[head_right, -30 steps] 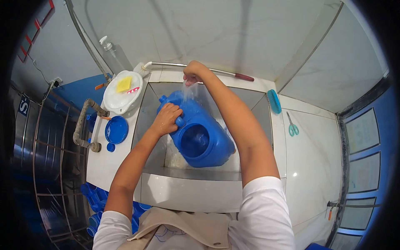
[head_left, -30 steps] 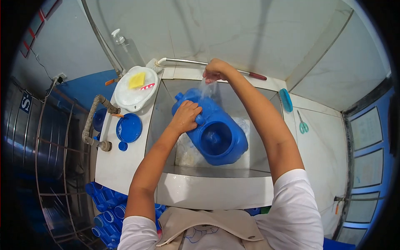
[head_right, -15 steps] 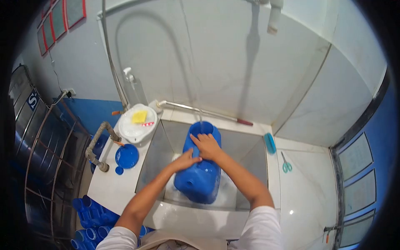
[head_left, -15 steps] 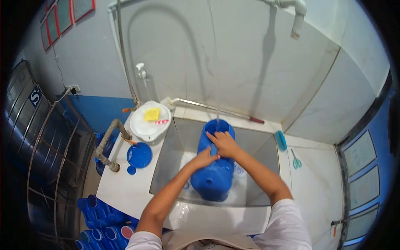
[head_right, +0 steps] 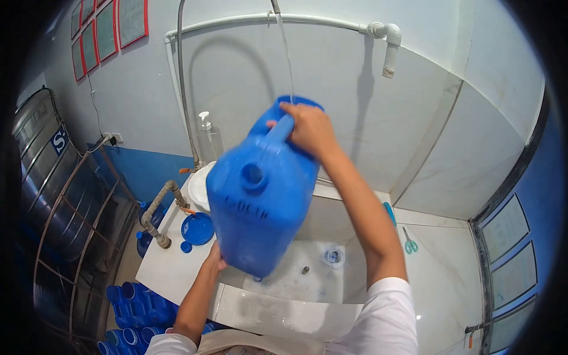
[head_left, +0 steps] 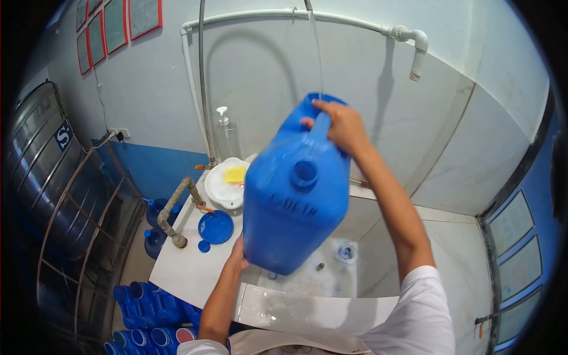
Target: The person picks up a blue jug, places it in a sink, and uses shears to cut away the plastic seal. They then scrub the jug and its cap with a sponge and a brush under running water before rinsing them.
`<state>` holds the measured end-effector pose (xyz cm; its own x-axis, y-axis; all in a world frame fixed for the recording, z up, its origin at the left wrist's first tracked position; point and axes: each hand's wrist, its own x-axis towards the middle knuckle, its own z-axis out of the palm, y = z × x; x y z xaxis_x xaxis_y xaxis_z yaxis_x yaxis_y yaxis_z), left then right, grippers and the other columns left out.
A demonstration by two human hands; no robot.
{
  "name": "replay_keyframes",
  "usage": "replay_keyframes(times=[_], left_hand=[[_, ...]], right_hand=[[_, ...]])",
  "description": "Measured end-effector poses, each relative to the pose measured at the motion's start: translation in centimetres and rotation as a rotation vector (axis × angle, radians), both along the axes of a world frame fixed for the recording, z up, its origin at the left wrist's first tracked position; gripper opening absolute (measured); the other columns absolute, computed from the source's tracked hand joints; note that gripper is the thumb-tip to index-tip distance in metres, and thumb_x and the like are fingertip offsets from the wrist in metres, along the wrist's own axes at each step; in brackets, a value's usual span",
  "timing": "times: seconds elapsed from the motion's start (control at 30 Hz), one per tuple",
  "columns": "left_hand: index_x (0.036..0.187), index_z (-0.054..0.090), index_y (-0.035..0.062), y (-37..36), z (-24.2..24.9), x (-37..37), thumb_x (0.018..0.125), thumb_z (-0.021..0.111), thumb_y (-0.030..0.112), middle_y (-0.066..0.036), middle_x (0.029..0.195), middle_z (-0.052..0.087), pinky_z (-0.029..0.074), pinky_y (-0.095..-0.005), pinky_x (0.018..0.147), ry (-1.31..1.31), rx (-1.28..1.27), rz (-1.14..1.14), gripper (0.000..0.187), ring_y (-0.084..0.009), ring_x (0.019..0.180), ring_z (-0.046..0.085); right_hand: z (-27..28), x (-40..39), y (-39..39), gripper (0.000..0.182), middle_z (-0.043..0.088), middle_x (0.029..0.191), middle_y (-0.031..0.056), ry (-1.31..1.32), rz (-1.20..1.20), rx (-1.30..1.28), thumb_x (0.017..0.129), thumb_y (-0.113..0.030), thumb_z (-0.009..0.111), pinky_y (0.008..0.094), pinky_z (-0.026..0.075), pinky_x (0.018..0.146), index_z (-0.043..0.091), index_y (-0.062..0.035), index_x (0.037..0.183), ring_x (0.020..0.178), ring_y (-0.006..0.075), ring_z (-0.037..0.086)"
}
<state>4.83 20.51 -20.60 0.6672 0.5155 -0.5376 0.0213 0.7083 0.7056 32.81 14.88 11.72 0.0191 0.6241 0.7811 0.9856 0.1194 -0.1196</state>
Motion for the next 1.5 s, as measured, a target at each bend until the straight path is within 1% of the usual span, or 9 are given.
replay_keyframes(times=[0.07,0.23,0.4,0.53,0.67,0.8,1.1,1.23,1.5], left_hand=[[0.11,0.053,-0.0003,-2.1,1.3,0.3,0.094,0.036,0.031,-0.011,0.101,0.06,0.052,-0.0378,0.081,-0.296,-0.064,0.286,0.039,-0.0209,0.089,0.06],[0.113,0.052,-0.0001,-8.1,1.0,-5.4,0.092,0.038,0.03,-0.013,0.107,0.059,0.051,-0.0382,0.081,-0.383,-0.428,0.227,0.04,-0.0241,0.094,0.059],[0.122,0.044,-0.0017,-5.7,14.3,-13.3,0.091,0.039,0.045,-0.015,0.115,0.057,0.05,-0.0404,0.084,-0.451,0.178,0.319,0.056,-0.0283,0.103,0.058],[0.12,0.046,0.0032,-6.8,9.4,-9.8,0.09,0.044,0.044,-0.011,0.111,0.058,0.05,-0.0378,0.084,-0.473,0.096,0.447,0.051,-0.0247,0.101,0.058],[0.119,0.048,0.0073,-8.9,6.6,-12.8,0.088,0.047,0.044,-0.009,0.109,0.059,0.046,-0.04,0.089,-0.475,-0.197,0.411,0.048,-0.024,0.103,0.055],[0.116,0.05,0.0038,-7.5,16.0,-14.7,0.093,0.038,0.042,-0.012,0.109,0.059,0.05,-0.0373,0.085,-0.384,0.325,0.566,0.046,-0.0233,0.095,0.06],[0.119,0.048,0.0054,-7.8,6.3,-15.4,0.091,0.041,0.042,-0.009,0.113,0.056,0.044,-0.0385,0.09,-0.297,0.092,0.621,0.047,-0.0223,0.102,0.055],[0.12,0.047,0.0051,-6.6,14.9,-15.4,0.091,0.042,0.043,-0.01,0.115,0.055,0.043,-0.0366,0.091,-0.41,0.279,0.503,0.048,-0.0223,0.104,0.054],[0.119,0.048,0.0078,-8.4,6.5,-13.9,0.091,0.04,0.045,-0.008,0.113,0.056,0.045,-0.0368,0.088,-0.335,0.016,0.479,0.047,-0.0219,0.104,0.054]], right_hand=[[1.8,0.5,0.7,0.045,0.065,0.081,0.0189,0.061,0.042,0.059,0.07,-0.043,0.067,0.0428,0.049,0.069,0.067,-0.0045,0.092,0.076,0.0354,0.062],[-1.1,1.3,3.9,0.038,0.065,0.082,0.0209,0.087,-0.138,-0.342,0.067,-0.037,0.066,0.0429,0.049,0.071,0.068,-0.0052,0.089,0.08,0.0365,0.062],[1.2,-0.3,2.5,0.038,0.063,0.082,0.025,0.301,-0.249,-0.164,0.068,-0.036,0.062,0.0461,0.048,0.071,0.068,-0.0029,0.086,0.079,0.0393,0.062],[1.5,1.6,2.4,0.039,0.063,0.082,0.0256,0.427,-0.009,-0.094,0.069,-0.037,0.062,0.046,0.048,0.072,0.068,-0.0017,0.084,0.079,0.0398,0.062],[-0.7,-0.6,3.6,0.039,0.062,0.082,0.0262,0.135,-0.312,-0.407,0.071,-0.037,0.061,0.0453,0.048,0.072,0.068,-0.0007,0.082,0.08,0.0407,0.061],[1.0,-1.9,2.8,0.039,0.063,0.081,0.0257,0.246,-0.339,-0.277,0.072,-0.038,0.059,0.0448,0.049,0.072,0.068,-0.0015,0.081,0.08,0.0403,0.062],[-0.2,-2.1,3.5,0.038,0.064,0.083,0.0229,0.129,-0.376,-0.504,0.068,-0.038,0.066,0.0437,0.049,0.071,0.069,-0.0017,0.077,0.08,0.0375,0.063],[2.3,-1.9,2.7,0.04,0.064,0.082,0.0232,0.244,-0.382,-0.313,0.071,-0.04,0.063,0.0447,0.049,0.07,0.069,-0.0015,0.079,0.08,0.0377,0.063],[-1.2,-1.5,3.6,0.05,0.064,0.083,0.0242,0.073,-0.375,-0.494,0.072,-0.049,0.064,0.045,0.049,0.071,0.068,0.0003,0.079,0.08,0.041,0.062]])
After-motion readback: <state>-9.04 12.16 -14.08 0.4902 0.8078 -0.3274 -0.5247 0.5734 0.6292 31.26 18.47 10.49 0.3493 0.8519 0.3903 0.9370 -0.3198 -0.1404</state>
